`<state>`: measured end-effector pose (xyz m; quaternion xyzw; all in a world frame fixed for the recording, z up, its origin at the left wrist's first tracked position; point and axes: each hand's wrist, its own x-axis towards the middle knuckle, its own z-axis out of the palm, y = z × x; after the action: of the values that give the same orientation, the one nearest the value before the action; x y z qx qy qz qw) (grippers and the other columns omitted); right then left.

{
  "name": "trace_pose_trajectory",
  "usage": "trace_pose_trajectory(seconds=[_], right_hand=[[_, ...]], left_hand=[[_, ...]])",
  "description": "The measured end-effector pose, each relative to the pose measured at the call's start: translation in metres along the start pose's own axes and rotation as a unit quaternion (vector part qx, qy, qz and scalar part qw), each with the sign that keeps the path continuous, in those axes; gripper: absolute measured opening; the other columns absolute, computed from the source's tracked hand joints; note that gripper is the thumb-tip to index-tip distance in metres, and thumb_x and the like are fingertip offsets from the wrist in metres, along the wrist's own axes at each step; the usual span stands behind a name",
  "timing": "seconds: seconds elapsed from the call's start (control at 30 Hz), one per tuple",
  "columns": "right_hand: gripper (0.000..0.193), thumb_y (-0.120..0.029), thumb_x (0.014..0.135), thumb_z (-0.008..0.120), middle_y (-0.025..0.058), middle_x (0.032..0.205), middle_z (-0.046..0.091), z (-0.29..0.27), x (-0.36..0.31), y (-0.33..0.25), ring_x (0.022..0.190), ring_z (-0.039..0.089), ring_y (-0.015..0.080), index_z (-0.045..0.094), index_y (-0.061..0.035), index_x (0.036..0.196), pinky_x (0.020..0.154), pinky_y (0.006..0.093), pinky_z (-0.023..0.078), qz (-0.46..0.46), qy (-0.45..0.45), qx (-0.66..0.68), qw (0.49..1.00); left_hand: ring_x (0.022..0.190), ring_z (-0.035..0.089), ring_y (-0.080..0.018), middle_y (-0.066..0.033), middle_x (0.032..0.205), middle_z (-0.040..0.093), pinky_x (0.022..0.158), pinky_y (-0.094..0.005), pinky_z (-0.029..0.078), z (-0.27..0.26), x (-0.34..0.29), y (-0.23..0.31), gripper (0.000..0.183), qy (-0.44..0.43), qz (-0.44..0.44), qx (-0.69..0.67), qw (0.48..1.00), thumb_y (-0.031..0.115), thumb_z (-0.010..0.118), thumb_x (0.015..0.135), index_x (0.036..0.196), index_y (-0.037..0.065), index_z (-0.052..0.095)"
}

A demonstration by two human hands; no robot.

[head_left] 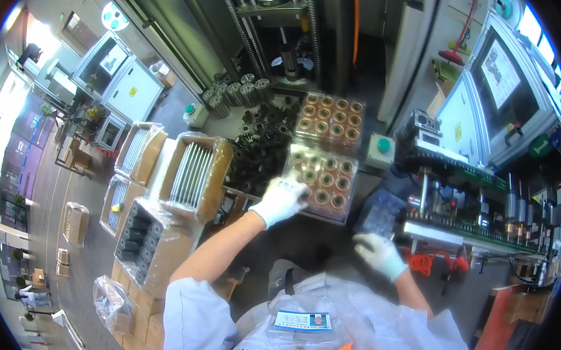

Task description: The person places gear-like components into a press machine, operates the press, and kemudian organizes finished rotor components into a storage rack.

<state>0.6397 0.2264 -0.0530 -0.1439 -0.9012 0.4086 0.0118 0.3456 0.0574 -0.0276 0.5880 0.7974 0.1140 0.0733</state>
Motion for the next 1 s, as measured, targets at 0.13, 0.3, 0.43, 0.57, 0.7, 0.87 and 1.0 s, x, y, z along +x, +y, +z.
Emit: trace_pose_trajectory(seconds=[0.13, 0.3, 0.43, 0.57, 0.7, 0.87, 1.0], right_hand=[[0.026, -0.015, 0.091, 0.065, 0.0155, 0.094, 0.068, -0.034, 0.037, -0.025, 0.085, 0.067, 0.0305, 0.069, -0.0052, 0.115, 0.076, 0.0376, 0.052, 0.037, 0.096, 0.014, 0.995], [0.030, -0.010, 0.093, 0.064, 0.0170, 0.113, 0.070, -0.055, 0.133, -0.084, 0.104, 0.067, 0.0228, 0.065, 0.0026, 0.120, 0.093, 0.0329, 0.051, 0.001, 0.157, 0.080, 0.984], [0.062, -0.017, 0.091, 0.070, 0.0181, 0.134, 0.060, -0.047, 0.280, -0.118, 0.125, 0.056, 0.0201, 0.045, 0.0008, 0.145, 0.106, 0.0328, 0.045, -0.010, 0.169, 0.117, 0.979], [0.096, -0.031, 0.080, 0.081, 0.0238, 0.149, 0.044, -0.047, 0.453, -0.116, 0.133, 0.051, 0.0287, 0.029, 0.0044, 0.152, 0.112, 0.0375, 0.040, 0.014, 0.260, 0.215, 0.941], [0.096, -0.031, 0.073, 0.086, 0.0216, 0.125, 0.065, -0.041, 0.554, -0.090, 0.114, 0.064, 0.0305, 0.036, 0.0033, 0.148, 0.096, 0.0364, 0.051, 0.092, 0.332, 0.129, 0.930], [0.069, -0.022, 0.075, 0.080, 0.0131, 0.105, 0.070, -0.028, 0.590, -0.080, 0.095, 0.067, 0.0231, 0.049, 0.0018, 0.132, 0.087, 0.0337, 0.054, 0.052, 0.376, 0.155, 0.912], [0.062, -0.021, 0.075, 0.083, 0.0115, 0.100, 0.070, -0.034, 0.594, -0.080, 0.089, 0.067, 0.0203, 0.054, -0.0004, 0.125, 0.081, 0.0327, 0.054, 0.034, 0.419, 0.176, 0.890]], left_hand=[[0.092, 0.064, -0.0342, -0.0148, 0.097, 0.060, 0.078, -0.0444, 0.052, -0.014, 0.028, -0.028, 0.028, -0.071, 0.044, -0.106, 0.991, 0.034, 0.074, 0.084, 0.093, 0.009, 0.067], [0.090, 0.065, -0.0219, -0.0116, 0.107, 0.060, 0.079, -0.0330, 0.052, -0.062, 0.038, -0.074, 0.021, -0.026, 0.057, -0.322, 0.945, 0.020, 0.072, 0.092, 0.106, 0.004, 0.068], [0.095, 0.066, -0.0121, -0.0081, 0.104, 0.071, 0.085, -0.0285, 0.055, -0.114, 0.028, -0.138, 0.026, -0.061, -0.115, -0.651, 0.748, 0.018, 0.071, 0.095, 0.111, -0.002, 0.068], [0.093, 0.068, -0.0141, -0.0079, 0.101, 0.071, 0.090, -0.0313, 0.055, -0.118, 0.000, -0.203, 0.026, 0.008, -0.185, -0.677, 0.712, 0.016, 0.070, 0.096, 0.110, -0.006, 0.068], [0.091, 0.067, -0.0130, -0.0063, 0.100, 0.071, 0.089, -0.0309, 0.056, -0.114, -0.022, -0.234, 0.027, 0.063, -0.222, -0.674, 0.701, 0.016, 0.071, 0.094, 0.111, -0.005, 0.068], [0.091, 0.061, -0.0116, -0.0048, 0.103, 0.065, 0.082, -0.0252, 0.049, -0.101, -0.034, -0.269, 0.022, 0.106, -0.225, -0.579, 0.777, 0.017, 0.071, 0.094, 0.105, -0.002, 0.071], [0.086, 0.055, -0.0128, -0.0050, 0.096, 0.062, 0.078, -0.0273, 0.046, -0.103, 0.001, -0.283, 0.022, 0.114, -0.163, -0.426, 0.882, 0.022, 0.071, 0.092, 0.095, 0.000, 0.068]])
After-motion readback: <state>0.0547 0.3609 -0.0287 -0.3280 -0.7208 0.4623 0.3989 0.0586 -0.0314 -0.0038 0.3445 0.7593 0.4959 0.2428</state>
